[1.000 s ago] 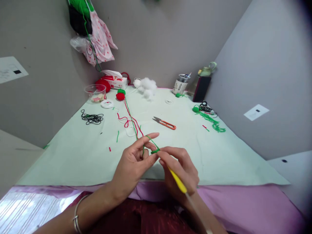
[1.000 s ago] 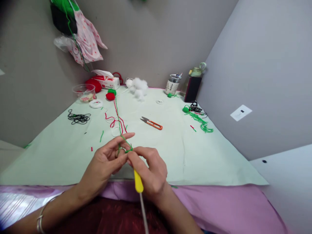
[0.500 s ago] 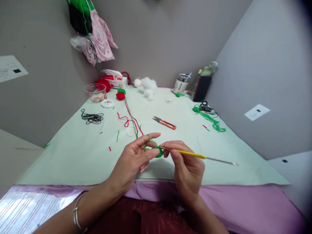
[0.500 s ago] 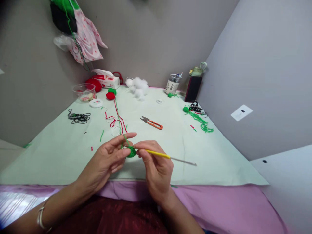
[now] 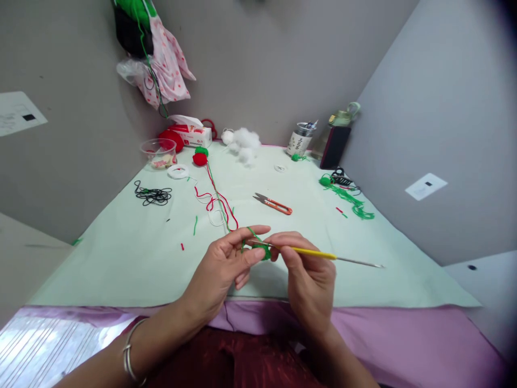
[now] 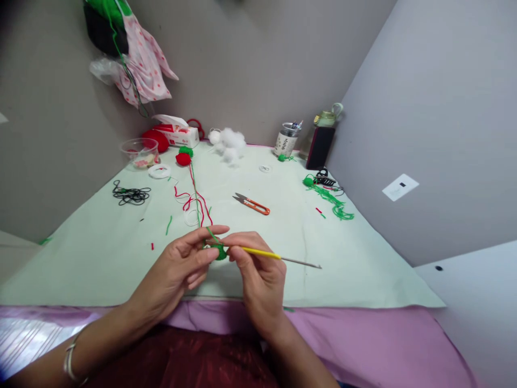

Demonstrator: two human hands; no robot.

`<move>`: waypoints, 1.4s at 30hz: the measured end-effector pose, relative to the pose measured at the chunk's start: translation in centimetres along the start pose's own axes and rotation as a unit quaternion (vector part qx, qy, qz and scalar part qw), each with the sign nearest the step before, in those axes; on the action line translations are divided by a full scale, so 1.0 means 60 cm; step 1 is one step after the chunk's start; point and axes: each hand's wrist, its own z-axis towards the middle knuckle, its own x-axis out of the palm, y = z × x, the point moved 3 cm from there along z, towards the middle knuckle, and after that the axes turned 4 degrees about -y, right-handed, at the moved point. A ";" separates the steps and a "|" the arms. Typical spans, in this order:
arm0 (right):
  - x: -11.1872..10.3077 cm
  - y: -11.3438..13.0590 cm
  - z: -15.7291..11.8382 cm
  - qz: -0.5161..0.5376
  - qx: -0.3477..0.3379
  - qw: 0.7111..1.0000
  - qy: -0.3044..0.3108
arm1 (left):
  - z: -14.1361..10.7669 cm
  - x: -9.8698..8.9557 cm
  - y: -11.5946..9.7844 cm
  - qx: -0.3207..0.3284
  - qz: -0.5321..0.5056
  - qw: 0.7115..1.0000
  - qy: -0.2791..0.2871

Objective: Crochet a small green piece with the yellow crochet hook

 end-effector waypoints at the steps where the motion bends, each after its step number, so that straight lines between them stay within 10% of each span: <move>1: -0.001 -0.002 0.000 0.007 0.007 1.000 -0.010 | -0.001 0.000 0.001 0.005 0.008 1.000 0.000; 10: -0.006 -0.002 0.004 0.102 0.061 0.993 -0.011 | -0.002 -0.009 -0.001 0.015 0.045 0.999 -0.007; 17: 0.001 0.016 -0.028 -0.215 -0.220 0.950 0.048 | -0.008 -0.007 -0.004 0.086 0.115 0.988 -0.049; 20: 0.005 0.011 -0.037 -0.285 -0.283 0.915 0.033 | -0.003 -0.001 0.000 0.006 0.035 0.999 -0.020; 28: -0.005 0.006 0.004 -0.008 -0.036 0.999 -0.029 | 0.006 0.002 -0.005 -0.046 -0.031 0.998 0.024; 38: 0.008 0.010 -0.027 -0.230 -0.236 0.944 0.003 | 0.006 0.006 0.004 -0.051 -0.044 0.998 0.001; 42: -0.008 0.007 -0.008 -0.125 -0.117 0.984 -0.041 | 0.011 0.000 -0.002 -0.069 -0.079 0.994 0.022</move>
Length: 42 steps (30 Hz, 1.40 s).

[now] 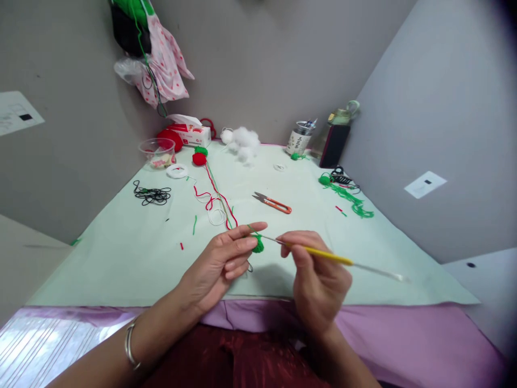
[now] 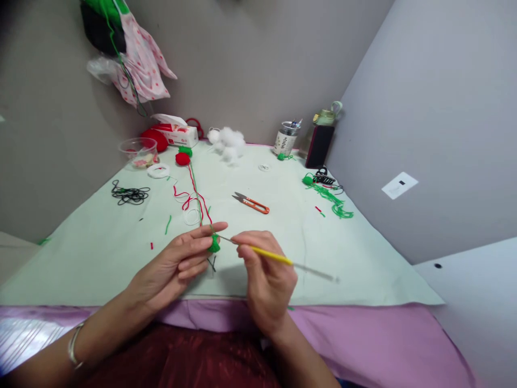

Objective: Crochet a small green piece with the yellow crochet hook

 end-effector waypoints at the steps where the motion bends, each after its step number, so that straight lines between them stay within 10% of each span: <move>1: -0.001 -0.003 0.005 0.043 0.046 0.998 -0.006 | 0.000 -0.001 -0.002 0.012 0.002 1.000 -0.006; 17: 0.011 -0.018 0.014 0.226 0.192 0.954 0.037 | -0.011 -0.007 0.005 0.084 0.113 0.989 -0.038; 21: 0.005 -0.007 0.007 0.149 0.129 0.979 0.050 | -0.014 -0.012 0.007 0.115 0.157 0.980 -0.043; 25: 0.008 0.009 -0.013 -0.040 -0.080 0.993 0.074 | -0.016 -0.010 0.007 0.151 0.174 0.971 -0.064; 28: 0.011 0.013 -0.021 -0.126 -0.176 0.975 0.059 | -0.010 -0.006 0.011 0.069 0.082 0.994 -0.036; 35: 0.004 -0.007 0.009 0.128 0.085 0.988 0.006 | -0.004 -0.002 0.003 0.018 0.001 1.000 -0.002; 42: 0.016 0.001 -0.009 -0.001 -0.043 0.998 0.045 | -0.007 0.006 0.008 0.068 0.030 0.996 -0.040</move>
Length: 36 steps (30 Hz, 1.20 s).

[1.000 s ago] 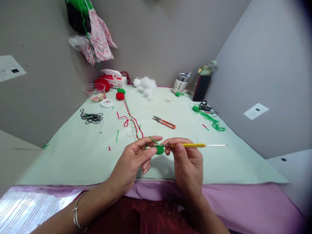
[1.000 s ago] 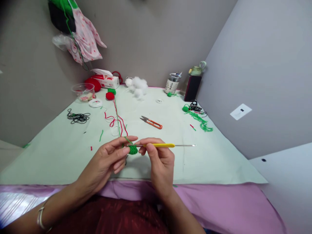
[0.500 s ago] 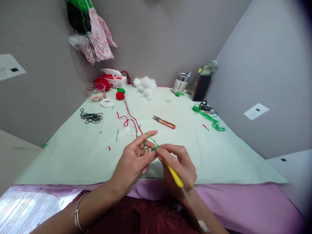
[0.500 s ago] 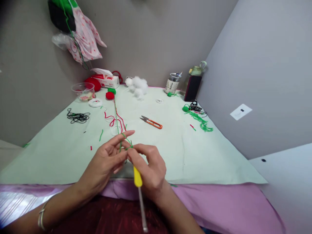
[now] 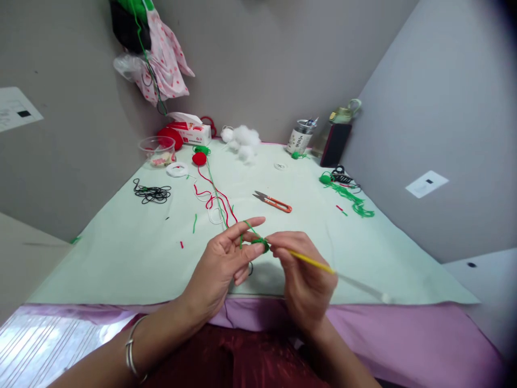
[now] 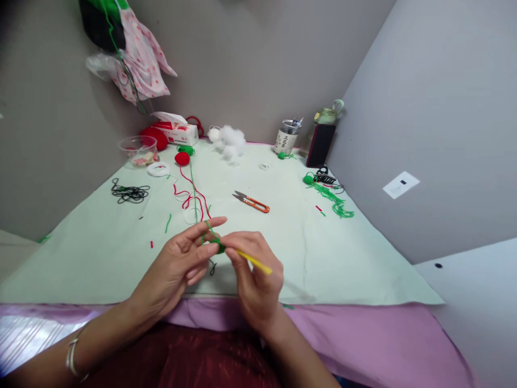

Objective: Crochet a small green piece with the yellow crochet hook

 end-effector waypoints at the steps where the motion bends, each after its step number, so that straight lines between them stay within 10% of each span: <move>1: 0.000 0.002 -0.005 -0.039 -0.034 0.999 0.002 | 0.002 -0.001 0.001 -0.014 -0.009 1.000 0.006; 4: -0.006 0.005 -0.008 -0.077 -0.079 0.994 -0.001 | 0.008 -0.004 0.002 -0.079 -0.041 0.995 0.039; 9: -0.017 -0.006 0.016 0.108 0.115 0.986 -0.051 | 0.009 -0.008 -0.010 -0.036 -0.034 0.998 0.034; 19: -0.010 -0.019 0.015 0.234 0.225 0.945 -0.020 | 0.002 -0.010 -0.007 0.021 0.069 0.997 0.036; 24: -0.017 -0.008 0.013 0.170 0.168 0.971 -0.019 | 0.001 -0.015 -0.009 0.045 0.108 0.993 0.023; 31: -0.010 0.016 -0.012 -0.128 -0.134 0.982 0.029 | -0.001 -0.008 0.001 0.012 0.062 0.998 0.015; 36: -0.018 0.002 0.005 0.022 0.034 0.998 -0.038 | 0.004 -0.004 -0.004 -0.072 -0.031 0.996 0.045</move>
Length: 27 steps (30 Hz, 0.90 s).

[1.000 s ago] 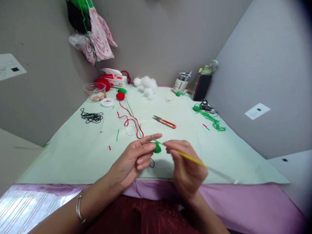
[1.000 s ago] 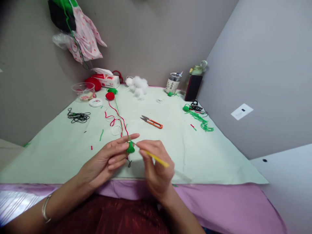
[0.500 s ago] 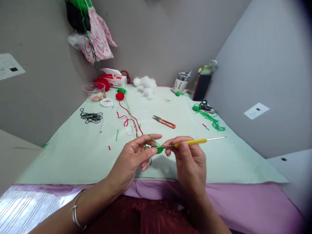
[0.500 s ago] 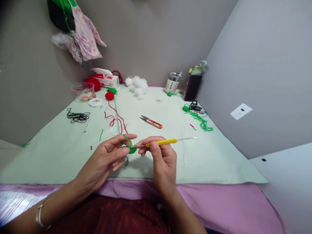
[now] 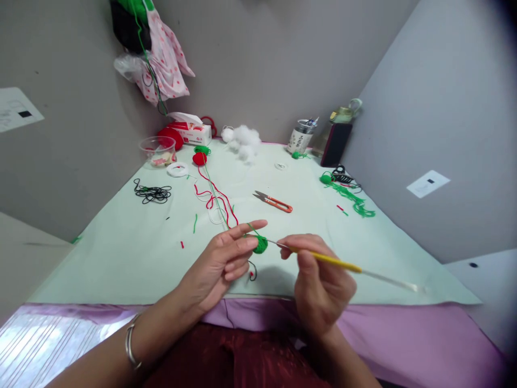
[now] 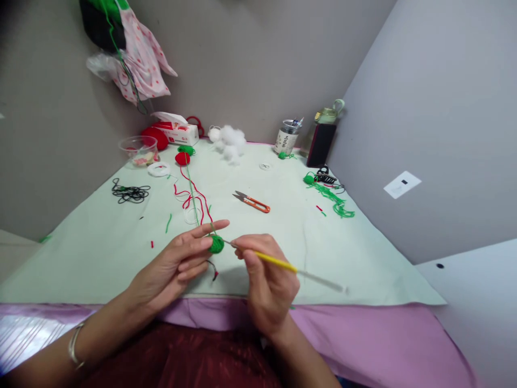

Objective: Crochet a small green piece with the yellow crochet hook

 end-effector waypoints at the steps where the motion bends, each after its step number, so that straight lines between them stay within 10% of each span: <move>1: 0.000 -0.003 0.005 0.046 0.045 0.998 -0.010 | 0.000 0.000 -0.002 0.007 0.001 1.000 -0.001; 6: 0.011 -0.007 0.011 0.077 0.082 0.993 0.026 | -0.005 0.007 0.000 0.044 0.050 0.998 -0.016; 13: 0.008 0.003 -0.013 -0.111 -0.117 0.986 0.041 | 0.004 0.000 0.012 -0.003 0.005 1.000 -0.005; 20: -0.001 -0.018 0.009 0.121 0.127 0.985 0.000 | 0.002 -0.005 -0.002 0.017 0.002 1.000 0.002; 27: 0.006 -0.021 0.006 0.135 0.158 0.978 0.030 | -0.001 0.002 0.001 0.035 0.044 0.998 -0.013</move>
